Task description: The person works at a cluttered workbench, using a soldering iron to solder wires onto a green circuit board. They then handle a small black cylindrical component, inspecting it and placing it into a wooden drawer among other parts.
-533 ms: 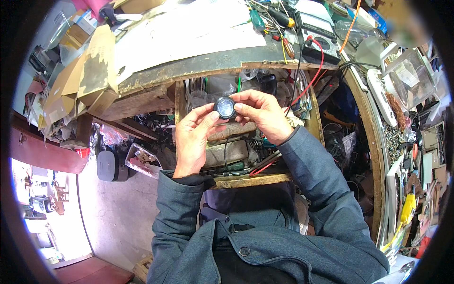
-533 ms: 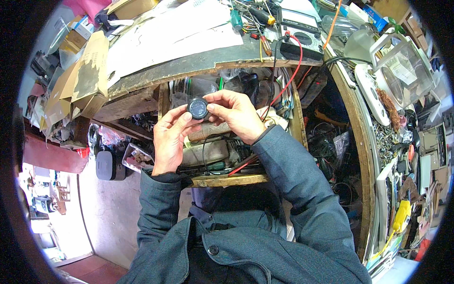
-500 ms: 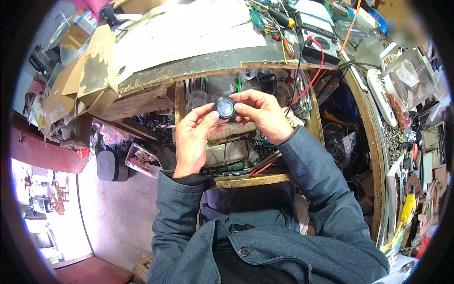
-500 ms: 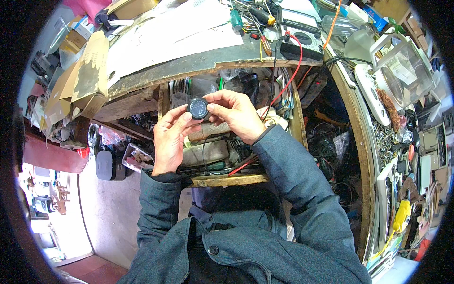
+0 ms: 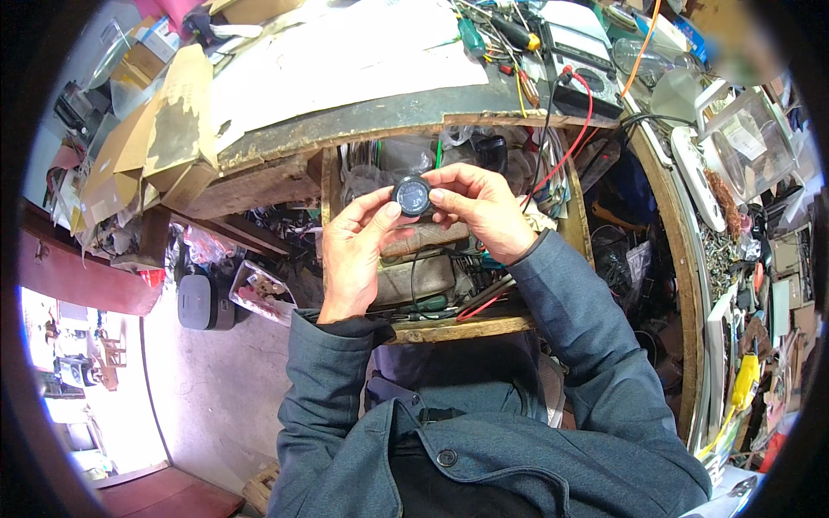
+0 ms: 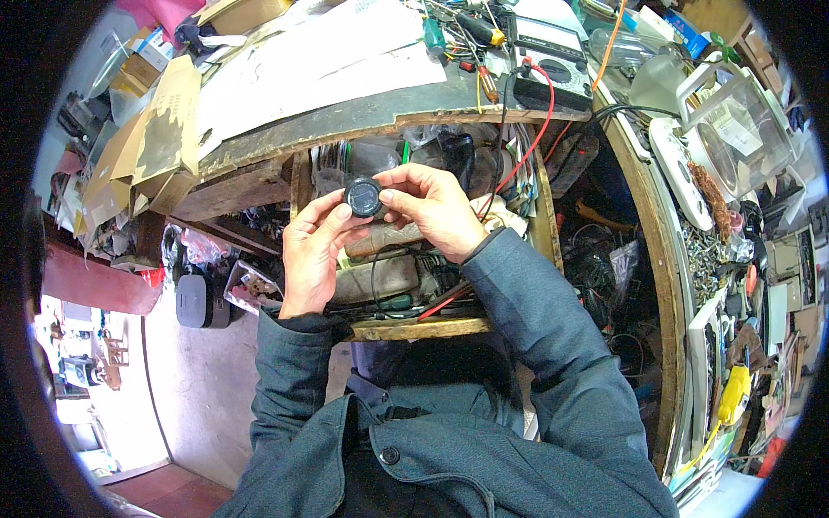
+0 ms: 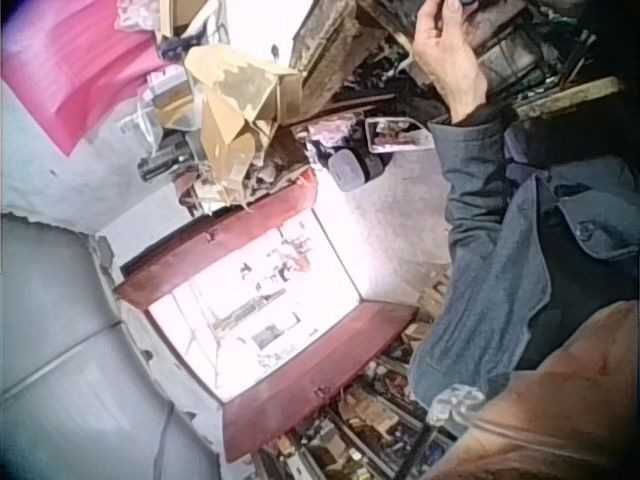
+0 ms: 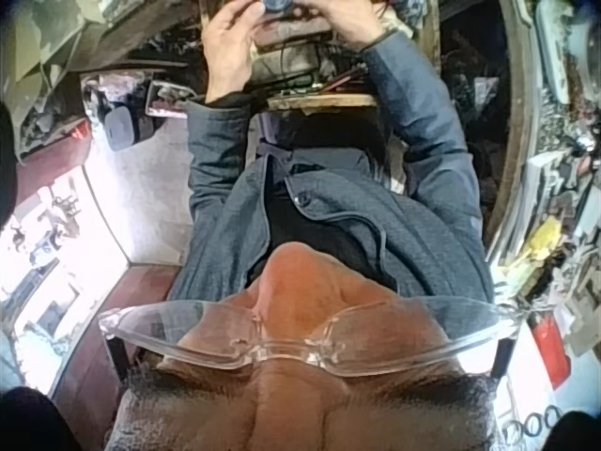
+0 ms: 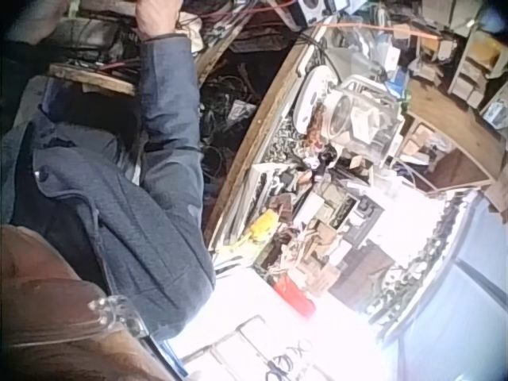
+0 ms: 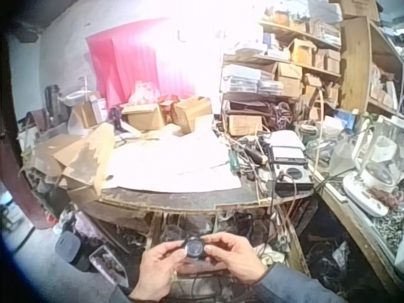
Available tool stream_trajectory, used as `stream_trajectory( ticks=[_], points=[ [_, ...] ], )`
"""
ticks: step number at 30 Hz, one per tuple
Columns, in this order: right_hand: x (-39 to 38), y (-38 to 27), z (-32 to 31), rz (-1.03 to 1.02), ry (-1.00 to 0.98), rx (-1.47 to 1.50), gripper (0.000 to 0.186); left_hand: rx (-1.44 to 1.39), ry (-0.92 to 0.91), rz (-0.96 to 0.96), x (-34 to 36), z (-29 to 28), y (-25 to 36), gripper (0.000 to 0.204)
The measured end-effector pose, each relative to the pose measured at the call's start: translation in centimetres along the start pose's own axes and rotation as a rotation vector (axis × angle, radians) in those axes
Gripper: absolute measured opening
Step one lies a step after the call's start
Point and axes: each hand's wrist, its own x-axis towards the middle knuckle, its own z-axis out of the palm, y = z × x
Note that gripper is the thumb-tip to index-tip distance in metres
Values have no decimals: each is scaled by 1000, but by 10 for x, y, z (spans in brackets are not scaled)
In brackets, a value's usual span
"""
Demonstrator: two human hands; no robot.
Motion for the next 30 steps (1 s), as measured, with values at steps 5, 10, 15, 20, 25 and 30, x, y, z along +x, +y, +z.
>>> stream_trajectory(
  ticks=[5,10,15,20,25,30],
  points=[
    [1,1,0,0,4,-6,23,-1,4,-5,0,0,0,32],
    [0,0,0,10,7,-7,23,-9,-2,-5,0,0,0,31],
    [-1,-1,1,3,3,-5,23,-5,-3,-6,-1,0,1,31],
    [0,1,1,12,-5,-19,22,-3,20,-4,0,1,1,29],
    [-2,12,8,110,-40,-56,20,108,94,22,0,-1,2,27],
    [-1,22,7,206,-192,-151,21,265,129,87,-1,0,0,23]
  ],
)
